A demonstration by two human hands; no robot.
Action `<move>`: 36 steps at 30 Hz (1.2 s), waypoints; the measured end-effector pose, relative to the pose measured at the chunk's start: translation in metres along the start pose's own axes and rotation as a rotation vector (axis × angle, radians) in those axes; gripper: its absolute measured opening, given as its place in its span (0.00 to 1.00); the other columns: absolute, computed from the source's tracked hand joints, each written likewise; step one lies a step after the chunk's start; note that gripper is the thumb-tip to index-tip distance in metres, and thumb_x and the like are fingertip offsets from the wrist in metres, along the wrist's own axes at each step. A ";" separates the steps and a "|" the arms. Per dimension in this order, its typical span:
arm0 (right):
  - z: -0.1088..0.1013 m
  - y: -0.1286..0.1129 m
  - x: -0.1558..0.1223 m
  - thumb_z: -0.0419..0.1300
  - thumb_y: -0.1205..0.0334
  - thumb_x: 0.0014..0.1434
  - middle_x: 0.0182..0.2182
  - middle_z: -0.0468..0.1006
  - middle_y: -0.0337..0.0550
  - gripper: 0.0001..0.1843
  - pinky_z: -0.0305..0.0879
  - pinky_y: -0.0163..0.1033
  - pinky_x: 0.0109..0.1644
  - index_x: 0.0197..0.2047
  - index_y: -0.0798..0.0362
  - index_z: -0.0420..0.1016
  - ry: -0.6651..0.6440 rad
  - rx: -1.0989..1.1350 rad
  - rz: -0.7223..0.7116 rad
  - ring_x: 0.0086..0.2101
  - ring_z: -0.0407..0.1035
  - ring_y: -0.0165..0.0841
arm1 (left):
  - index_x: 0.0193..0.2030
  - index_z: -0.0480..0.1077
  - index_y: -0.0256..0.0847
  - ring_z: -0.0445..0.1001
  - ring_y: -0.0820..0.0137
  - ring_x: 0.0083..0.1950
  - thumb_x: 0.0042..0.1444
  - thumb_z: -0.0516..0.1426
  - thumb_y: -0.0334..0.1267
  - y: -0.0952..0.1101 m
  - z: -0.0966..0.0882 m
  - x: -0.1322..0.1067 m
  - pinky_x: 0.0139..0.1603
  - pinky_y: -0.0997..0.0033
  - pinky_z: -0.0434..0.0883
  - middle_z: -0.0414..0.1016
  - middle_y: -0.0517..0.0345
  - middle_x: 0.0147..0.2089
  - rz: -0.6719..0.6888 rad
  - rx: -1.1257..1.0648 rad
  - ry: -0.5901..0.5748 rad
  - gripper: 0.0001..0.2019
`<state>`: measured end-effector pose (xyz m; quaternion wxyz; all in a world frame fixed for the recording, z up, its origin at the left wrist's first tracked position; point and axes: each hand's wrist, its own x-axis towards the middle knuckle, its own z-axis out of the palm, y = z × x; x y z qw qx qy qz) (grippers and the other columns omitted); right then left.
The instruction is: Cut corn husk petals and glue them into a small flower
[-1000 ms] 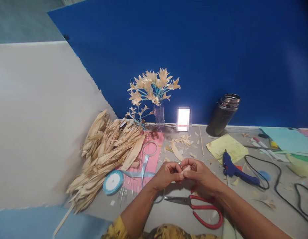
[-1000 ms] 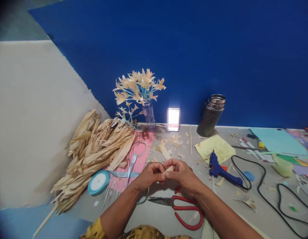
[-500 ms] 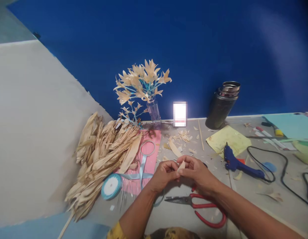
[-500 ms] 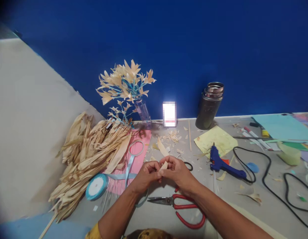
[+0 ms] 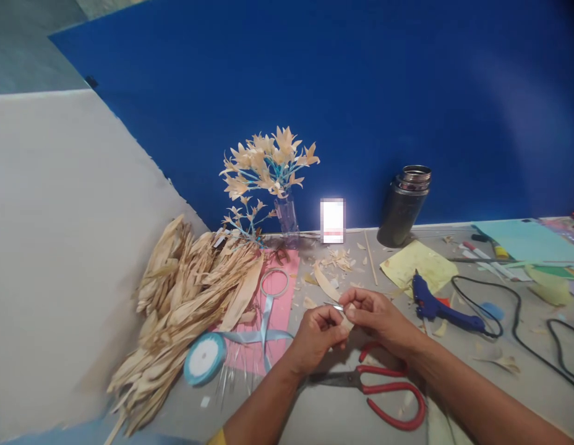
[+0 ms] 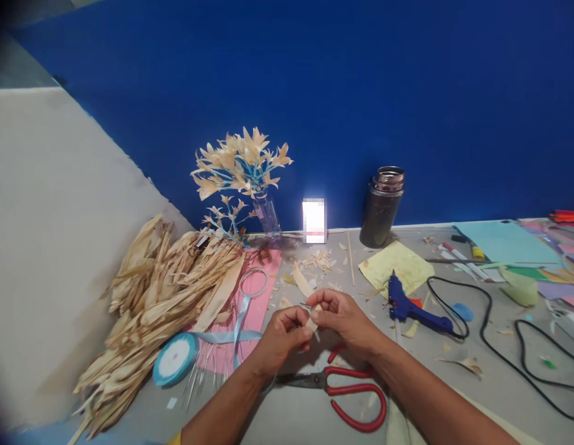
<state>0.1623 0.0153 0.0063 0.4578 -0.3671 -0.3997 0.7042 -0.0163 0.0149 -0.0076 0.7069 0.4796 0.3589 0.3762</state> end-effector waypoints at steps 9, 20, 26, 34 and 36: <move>-0.021 -0.007 0.014 0.74 0.49 0.48 0.19 0.64 0.30 0.18 0.49 0.32 0.23 0.31 0.52 0.74 0.337 -0.068 -0.078 0.20 0.56 0.25 | 0.28 0.69 0.37 0.66 0.77 0.23 0.46 0.70 0.47 0.013 0.001 -0.013 0.25 0.77 0.61 0.71 0.62 0.23 -0.046 -0.189 0.249 0.18; -0.019 -0.021 -0.072 0.61 0.67 0.50 0.32 0.78 0.40 0.03 0.55 0.37 0.34 0.31 0.50 0.73 -0.117 -1.378 0.134 0.32 0.69 0.36 | 0.29 0.69 0.38 0.68 0.77 0.25 0.42 0.72 0.45 0.035 -0.036 -0.035 0.25 0.78 0.64 0.72 0.62 0.26 -0.040 -0.261 0.493 0.20; -0.046 -0.015 -0.040 0.54 0.61 0.65 0.36 0.79 0.47 0.09 0.59 0.39 0.40 0.35 0.51 0.74 -0.047 -1.524 -0.034 0.36 0.72 0.39 | 0.28 0.69 0.37 0.67 0.76 0.23 0.42 0.71 0.45 0.023 -0.022 -0.020 0.22 0.77 0.61 0.72 0.61 0.25 -0.095 -0.219 0.401 0.18; -0.052 -0.018 0.007 0.58 0.54 0.67 0.28 0.80 0.44 0.15 0.49 0.37 0.32 0.31 0.52 0.77 0.001 -1.552 -0.138 0.30 0.70 0.36 | 0.31 0.70 0.38 0.72 0.73 0.28 0.49 0.68 0.48 0.033 0.023 -0.011 0.34 0.71 0.68 0.79 0.53 0.31 -0.206 -0.062 -0.139 0.17; -0.055 -0.024 0.015 0.57 0.55 0.67 0.29 0.80 0.44 0.15 0.50 0.37 0.33 0.32 0.52 0.77 0.026 -1.528 -0.155 0.31 0.70 0.35 | 0.32 0.72 0.38 0.77 0.67 0.37 0.51 0.67 0.47 0.018 0.050 -0.010 0.41 0.67 0.70 0.81 0.49 0.40 -0.235 0.013 -0.416 0.15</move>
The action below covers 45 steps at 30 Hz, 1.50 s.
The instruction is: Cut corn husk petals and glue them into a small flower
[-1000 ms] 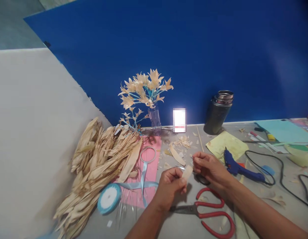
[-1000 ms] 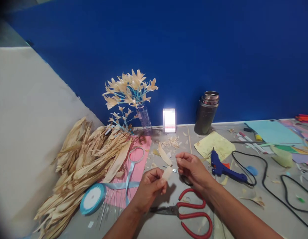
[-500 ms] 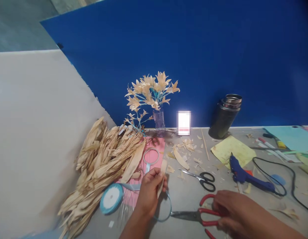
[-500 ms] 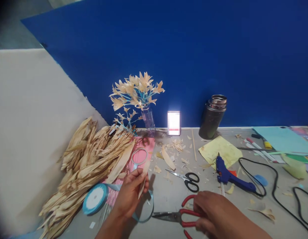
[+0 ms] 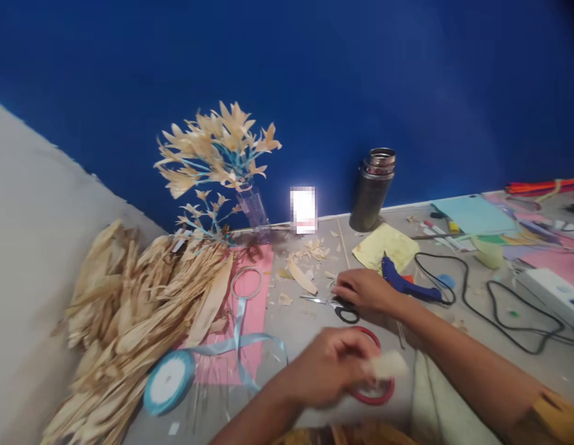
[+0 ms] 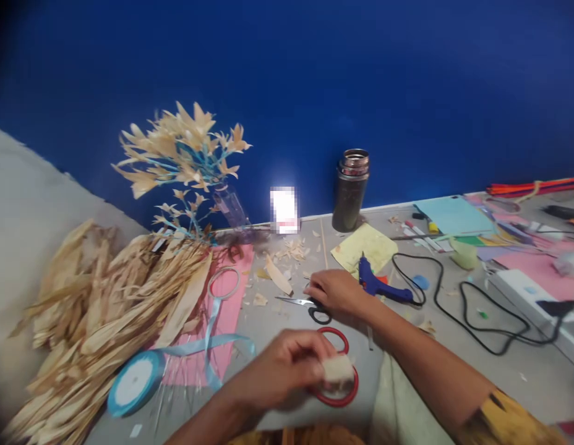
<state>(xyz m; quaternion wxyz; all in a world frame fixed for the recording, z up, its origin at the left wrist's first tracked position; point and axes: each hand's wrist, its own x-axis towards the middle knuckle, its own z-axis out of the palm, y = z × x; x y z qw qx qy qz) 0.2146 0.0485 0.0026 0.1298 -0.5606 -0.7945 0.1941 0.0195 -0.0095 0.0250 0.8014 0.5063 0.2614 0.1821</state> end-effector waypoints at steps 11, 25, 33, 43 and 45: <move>-0.061 0.018 0.042 0.60 0.57 0.65 0.26 0.78 0.40 0.14 0.52 0.35 0.34 0.30 0.54 0.76 0.278 0.181 -0.052 0.28 0.66 0.31 | 0.39 0.73 0.43 0.72 0.58 0.63 0.56 0.55 0.29 -0.045 0.052 0.049 0.60 0.64 0.68 0.73 0.51 0.64 0.113 0.864 -0.482 0.08; -0.045 -0.032 0.022 0.57 0.54 0.63 0.20 0.73 0.37 0.17 0.59 0.33 0.27 0.24 0.52 0.69 0.328 0.595 0.020 0.23 0.64 0.29 | 0.57 0.70 0.38 0.75 0.52 0.53 0.46 0.56 0.24 -0.046 0.039 0.051 0.51 0.60 0.71 0.77 0.38 0.55 0.248 1.176 -0.087 0.28; -0.002 -0.035 0.001 0.61 0.58 0.59 0.20 0.74 0.37 0.13 0.61 0.36 0.27 0.24 0.50 0.72 0.201 0.697 0.017 0.23 0.65 0.32 | 0.49 0.73 0.35 0.76 0.48 0.50 0.44 0.57 0.26 -0.062 0.039 0.064 0.49 0.53 0.71 0.78 0.36 0.50 0.134 1.325 -0.051 0.22; -0.016 -0.021 0.012 0.60 0.49 0.60 0.21 0.70 0.37 0.18 0.60 0.37 0.30 0.24 0.51 0.69 0.303 0.652 -0.028 0.25 0.64 0.31 | 0.51 0.73 0.38 0.74 0.52 0.53 0.48 0.56 0.26 -0.052 0.038 0.061 0.52 0.59 0.70 0.76 0.39 0.55 0.231 1.165 -0.027 0.21; -0.035 -0.029 0.002 0.61 0.48 0.60 0.20 0.70 0.35 0.19 0.59 0.35 0.28 0.24 0.52 0.70 0.263 0.666 -0.045 0.23 0.63 0.29 | 0.46 0.74 0.41 0.75 0.56 0.50 0.50 0.56 0.26 -0.042 0.035 0.051 0.49 0.62 0.69 0.78 0.44 0.50 0.219 1.032 -0.029 0.16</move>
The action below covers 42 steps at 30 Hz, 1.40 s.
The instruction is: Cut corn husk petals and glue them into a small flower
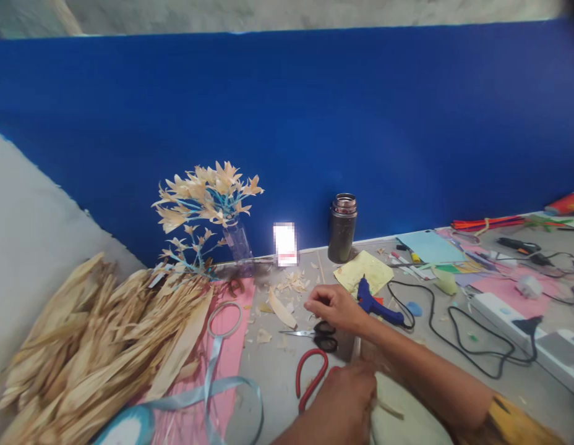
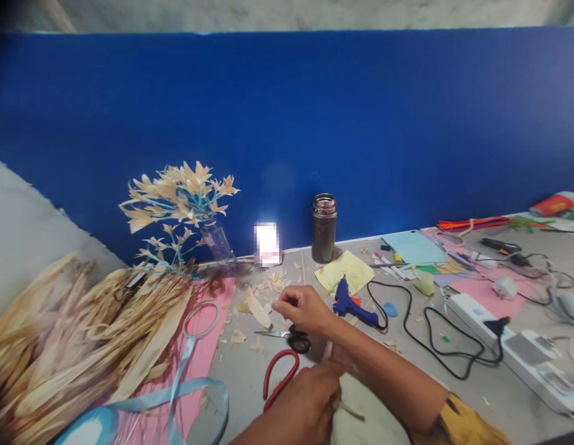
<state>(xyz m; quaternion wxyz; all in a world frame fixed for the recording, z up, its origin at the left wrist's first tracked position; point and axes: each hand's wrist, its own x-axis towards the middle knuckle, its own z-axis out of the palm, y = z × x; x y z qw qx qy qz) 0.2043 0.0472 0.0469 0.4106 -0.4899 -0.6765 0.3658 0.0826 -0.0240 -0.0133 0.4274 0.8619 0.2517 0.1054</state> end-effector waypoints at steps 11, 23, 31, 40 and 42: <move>0.011 -0.005 -0.004 0.57 0.66 0.62 0.35 0.83 0.47 0.08 0.57 0.37 0.36 0.36 0.53 0.78 -0.302 -0.816 0.065 0.36 0.75 0.38 | 0.30 0.76 0.39 0.76 0.67 0.34 0.54 0.59 0.34 0.009 -0.057 -0.077 0.37 0.72 0.68 0.80 0.55 0.31 -0.336 -0.681 0.248 0.05; 0.003 0.032 -0.012 0.61 0.69 0.50 0.33 0.81 0.48 0.06 0.53 0.37 0.33 0.33 0.52 0.77 -0.477 -0.883 0.121 0.35 0.75 0.42 | 0.29 0.67 0.38 0.66 0.79 0.19 0.47 0.68 0.48 -0.043 -0.094 -0.091 0.16 0.81 0.55 0.75 0.58 0.27 -0.492 -1.036 0.768 0.17; 0.003 0.027 -0.008 0.58 0.63 0.54 0.22 0.66 0.32 0.05 0.52 0.33 0.28 0.35 0.51 0.73 -0.551 -0.102 0.213 0.25 0.59 0.30 | 0.30 0.69 0.38 0.66 0.79 0.20 0.48 0.68 0.49 -0.042 -0.107 -0.082 0.16 0.81 0.57 0.74 0.60 0.27 -0.374 -1.000 0.980 0.17; 0.034 0.021 -0.015 0.63 0.62 0.48 0.23 0.63 0.31 0.09 0.49 0.34 0.30 0.25 0.52 0.65 -0.447 -0.158 0.161 0.27 0.56 0.29 | 0.27 0.70 0.37 0.62 0.79 0.18 0.52 0.64 0.45 -0.035 -0.105 -0.074 0.17 0.80 0.53 0.69 0.62 0.22 -0.426 -0.800 0.955 0.13; 0.036 0.024 -0.015 0.64 0.60 0.49 0.22 0.62 0.32 0.10 0.48 0.34 0.29 0.24 0.52 0.66 -0.436 -0.148 0.171 0.27 0.55 0.29 | 0.27 0.70 0.37 0.61 0.80 0.18 0.51 0.64 0.44 -0.035 -0.104 -0.072 0.18 0.80 0.52 0.71 0.61 0.24 -0.440 -0.791 0.949 0.13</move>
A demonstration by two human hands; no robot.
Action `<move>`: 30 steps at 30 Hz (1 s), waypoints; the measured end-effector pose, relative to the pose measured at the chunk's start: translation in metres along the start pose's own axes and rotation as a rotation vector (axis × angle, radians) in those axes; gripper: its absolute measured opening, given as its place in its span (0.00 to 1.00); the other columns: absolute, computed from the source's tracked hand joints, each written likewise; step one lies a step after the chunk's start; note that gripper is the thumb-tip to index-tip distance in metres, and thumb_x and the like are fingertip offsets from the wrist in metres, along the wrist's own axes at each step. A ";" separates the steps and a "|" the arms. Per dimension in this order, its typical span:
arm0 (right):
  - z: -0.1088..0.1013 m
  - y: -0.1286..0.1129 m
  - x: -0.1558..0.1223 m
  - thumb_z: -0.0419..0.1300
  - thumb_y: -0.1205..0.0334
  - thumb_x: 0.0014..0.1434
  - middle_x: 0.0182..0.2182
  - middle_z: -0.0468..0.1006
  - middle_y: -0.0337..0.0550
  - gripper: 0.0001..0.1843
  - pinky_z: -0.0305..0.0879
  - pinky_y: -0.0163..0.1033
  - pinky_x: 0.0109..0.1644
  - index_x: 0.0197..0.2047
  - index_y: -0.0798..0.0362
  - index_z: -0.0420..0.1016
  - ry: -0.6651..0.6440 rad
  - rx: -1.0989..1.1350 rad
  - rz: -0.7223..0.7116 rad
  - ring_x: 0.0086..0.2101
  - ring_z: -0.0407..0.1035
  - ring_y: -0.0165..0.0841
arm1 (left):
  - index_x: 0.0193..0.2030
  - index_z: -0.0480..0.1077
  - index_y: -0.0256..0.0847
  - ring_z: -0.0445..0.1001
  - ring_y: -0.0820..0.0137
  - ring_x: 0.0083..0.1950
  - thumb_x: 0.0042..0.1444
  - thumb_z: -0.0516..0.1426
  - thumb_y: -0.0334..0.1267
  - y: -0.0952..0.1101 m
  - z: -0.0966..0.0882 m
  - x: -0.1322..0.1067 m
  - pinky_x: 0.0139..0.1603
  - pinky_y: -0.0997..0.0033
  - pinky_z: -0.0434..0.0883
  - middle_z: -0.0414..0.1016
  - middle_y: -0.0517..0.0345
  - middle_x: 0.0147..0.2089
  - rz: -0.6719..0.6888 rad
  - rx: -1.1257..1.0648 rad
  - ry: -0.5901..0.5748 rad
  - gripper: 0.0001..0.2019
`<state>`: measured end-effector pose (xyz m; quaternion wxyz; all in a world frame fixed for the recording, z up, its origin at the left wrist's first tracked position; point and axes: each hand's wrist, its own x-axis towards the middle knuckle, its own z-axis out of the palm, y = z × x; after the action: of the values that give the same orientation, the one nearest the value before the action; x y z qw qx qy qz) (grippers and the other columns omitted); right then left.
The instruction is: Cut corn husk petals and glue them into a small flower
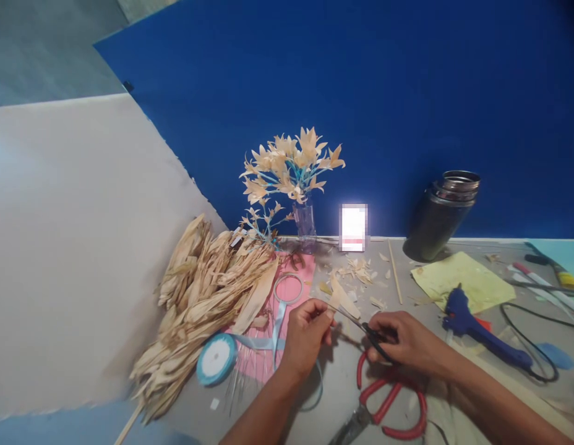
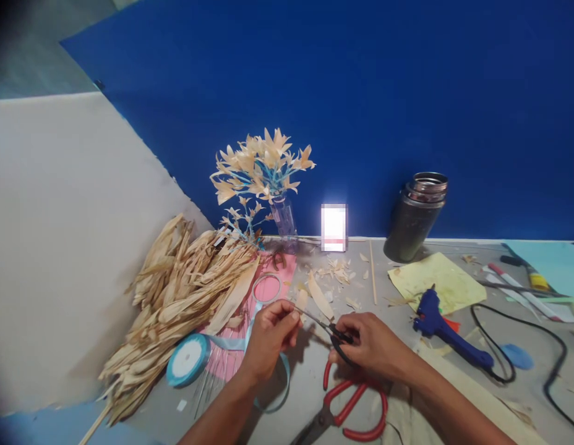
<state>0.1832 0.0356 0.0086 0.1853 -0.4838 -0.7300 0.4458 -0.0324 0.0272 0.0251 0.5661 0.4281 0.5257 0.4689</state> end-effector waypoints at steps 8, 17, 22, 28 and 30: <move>0.000 0.005 0.001 0.65 0.58 0.48 0.21 0.62 0.32 0.12 0.46 0.34 0.28 0.23 0.52 0.66 -0.018 0.043 0.006 0.25 0.54 0.29 | 0.27 0.68 0.38 0.60 0.81 0.17 0.51 0.63 0.43 -0.005 -0.001 0.001 0.18 0.79 0.52 0.72 0.60 0.24 -0.007 0.008 -0.018 0.11; 0.000 0.005 0.001 0.64 0.56 0.50 0.21 0.61 0.32 0.16 0.46 0.34 0.28 0.22 0.51 0.61 -0.016 -0.033 -0.013 0.25 0.54 0.29 | 0.35 0.73 0.39 0.67 0.75 0.25 0.50 0.65 0.47 -0.008 -0.007 0.002 0.23 0.77 0.59 0.72 0.59 0.27 0.021 -0.052 -0.044 0.13; -0.001 0.004 0.001 0.61 0.58 0.50 0.21 0.64 0.33 0.14 0.47 0.35 0.29 0.22 0.51 0.60 -0.004 -0.156 -0.034 0.25 0.55 0.29 | 0.30 0.74 0.39 0.65 0.73 0.29 0.56 0.62 0.53 -0.002 -0.007 0.013 0.31 0.74 0.62 0.68 0.59 0.27 0.101 -0.005 -0.079 0.17; -0.003 0.009 0.000 0.59 0.64 0.51 0.25 0.75 0.40 0.07 0.49 0.36 0.31 0.23 0.52 0.67 0.029 -0.376 -0.038 0.27 0.62 0.32 | 0.23 0.72 0.38 0.61 0.73 0.29 0.50 0.65 0.43 -0.003 0.004 0.026 0.32 0.73 0.60 0.65 0.61 0.24 0.125 0.164 -0.036 0.12; -0.005 0.013 0.001 0.59 0.64 0.51 0.26 0.77 0.43 0.05 0.49 0.37 0.32 0.24 0.52 0.70 0.055 -0.435 -0.001 0.28 0.65 0.34 | 0.24 0.75 0.38 0.64 0.73 0.30 0.48 0.66 0.43 -0.004 0.006 0.030 0.33 0.73 0.62 0.68 0.59 0.27 0.149 0.127 0.019 0.11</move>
<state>0.1933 0.0402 0.0009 0.0967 -0.5240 -0.8040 0.2641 -0.0259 0.0562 0.0158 0.4967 0.4965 0.5263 0.4794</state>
